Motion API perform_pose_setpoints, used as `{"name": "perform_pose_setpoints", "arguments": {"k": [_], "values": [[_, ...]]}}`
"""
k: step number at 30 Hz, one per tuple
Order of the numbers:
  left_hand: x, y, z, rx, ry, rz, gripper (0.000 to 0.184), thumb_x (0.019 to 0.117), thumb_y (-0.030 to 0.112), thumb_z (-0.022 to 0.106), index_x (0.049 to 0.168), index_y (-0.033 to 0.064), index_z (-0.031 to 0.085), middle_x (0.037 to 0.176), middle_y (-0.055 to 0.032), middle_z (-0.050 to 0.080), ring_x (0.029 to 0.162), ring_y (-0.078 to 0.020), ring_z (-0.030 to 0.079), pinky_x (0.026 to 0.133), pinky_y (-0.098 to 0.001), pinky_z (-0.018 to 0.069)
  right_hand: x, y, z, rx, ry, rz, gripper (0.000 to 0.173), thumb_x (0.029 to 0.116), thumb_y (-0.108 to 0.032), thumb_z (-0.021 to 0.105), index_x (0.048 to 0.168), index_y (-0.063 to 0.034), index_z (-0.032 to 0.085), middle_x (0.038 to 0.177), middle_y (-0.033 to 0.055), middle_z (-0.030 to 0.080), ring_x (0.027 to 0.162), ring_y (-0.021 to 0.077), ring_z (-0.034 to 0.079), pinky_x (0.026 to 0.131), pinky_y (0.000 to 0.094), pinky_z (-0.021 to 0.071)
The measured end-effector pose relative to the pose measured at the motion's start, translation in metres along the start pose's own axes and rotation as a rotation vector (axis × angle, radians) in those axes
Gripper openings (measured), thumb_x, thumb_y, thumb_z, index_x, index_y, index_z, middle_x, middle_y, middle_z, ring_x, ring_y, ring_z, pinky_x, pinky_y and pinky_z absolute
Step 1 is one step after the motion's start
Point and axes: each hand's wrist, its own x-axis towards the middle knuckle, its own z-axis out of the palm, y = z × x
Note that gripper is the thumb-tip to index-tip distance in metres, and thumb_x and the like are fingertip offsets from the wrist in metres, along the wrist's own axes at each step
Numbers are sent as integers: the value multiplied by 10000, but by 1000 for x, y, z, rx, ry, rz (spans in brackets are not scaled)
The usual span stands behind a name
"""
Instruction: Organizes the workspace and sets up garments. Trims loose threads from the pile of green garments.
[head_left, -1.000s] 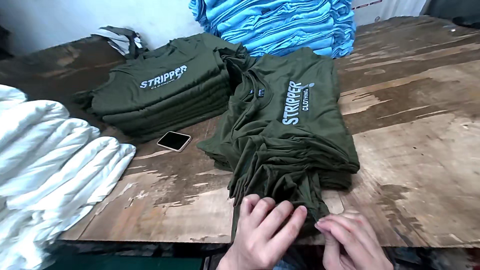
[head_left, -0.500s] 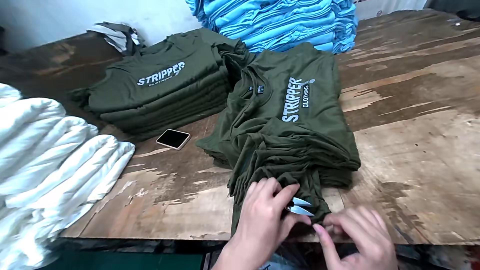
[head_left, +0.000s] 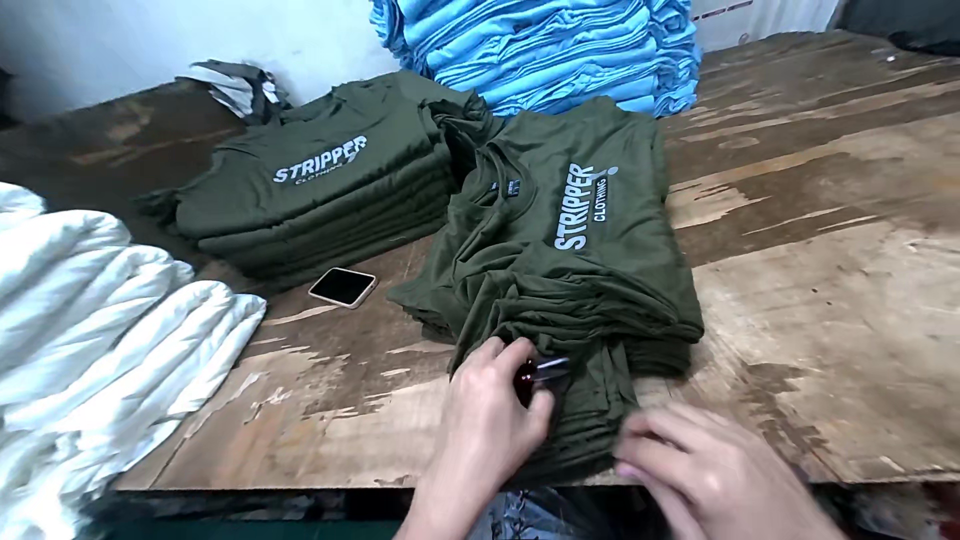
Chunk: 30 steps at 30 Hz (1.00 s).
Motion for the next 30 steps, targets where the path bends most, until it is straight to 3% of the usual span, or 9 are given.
{"name": "perform_pose_setpoints", "arguments": {"k": [3, 7, 12, 15, 18, 21, 25, 28, 30], "values": [[5, 13, 3, 129, 43, -49, 231, 768, 21, 712, 971, 131, 717, 776, -55, 652, 720, -261, 685, 610, -488, 570, 31, 3, 54, -64, 265, 10, 250, 984, -206, 605, 1161, -239, 778, 1069, -20, 750, 935, 197, 698, 754, 367, 587], [14, -11, 24, 194, 373, 167, 100, 791, 23, 691, 865, 91, 697, 720, -80, 569, 645, -276, 617, 561, -435, 522, 20, 18, 55, 256, 401, 58, 154, 935, -173, 682, 884, -245, 807, 891, -117, 762, 864, 54, 673, 794, 278, 546], [-17, -45, 37, -14, 175, 252, 230, 730, 181, 677, 910, 179, 821, 742, -7, 727, 641, -167, 698, 579, -397, 583, -27, 27, -15, 301, -241, 143, 56, 864, -149, 780, 873, -175, 829, 861, -1, 787, 827, 196, 741, 806, 470, 586], [-24, -49, 19, -282, -58, 210, 291, 930, 438, 691, 1119, 243, 795, 927, 80, 751, 822, -19, 686, 744, -273, 604, -29, 15, -23, 57, -494, 301, 269, 925, -384, 731, 895, -127, 804, 741, 119, 737, 717, 358, 719, 695, 650, 537], [-25, -49, 21, -326, -66, 235, 147, 923, 368, 716, 954, 252, 802, 909, 56, 732, 838, -31, 682, 746, -255, 587, -16, -5, 1, -4, -61, 321, 483, 900, -580, 694, 797, -113, 763, 602, 58, 658, 573, 248, 653, 607, 521, 526], [-21, -46, 17, -439, -31, 226, 159, 982, 211, 627, 943, 166, 774, 874, 58, 711, 815, -11, 654, 751, -195, 561, 19, -15, 38, -86, 368, 277, 550, 844, -657, 705, 912, -112, 734, 819, 62, 690, 747, 234, 669, 639, 423, 561], [-20, -47, -5, -617, -68, 243, 234, 1056, 239, 551, 957, 116, 723, 863, 54, 673, 804, 3, 608, 725, -169, 514, 47, 5, 61, -99, 498, 314, 435, 598, -120, 808, 1022, -65, 734, 1034, 148, 673, 721, 278, 694, 566, 449, 592], [-25, -53, -16, -503, -198, 318, 245, 1054, 216, 528, 951, 99, 718, 838, 12, 676, 765, -37, 616, 730, -220, 537, 22, 21, 37, 10, 398, -89, 110, 921, -82, 674, 1005, -118, 735, 1026, 97, 723, 905, 204, 712, 732, 344, 613], [-32, -50, -6, -338, -239, 296, 194, 910, 119, 568, 927, 120, 761, 806, 2, 724, 726, -99, 682, 699, -333, 587, -1, 28, 21, 47, 232, -301, 159, 979, -30, 583, 899, -123, 685, 960, 51, 727, 925, 209, 675, 770, 318, 568]]}}
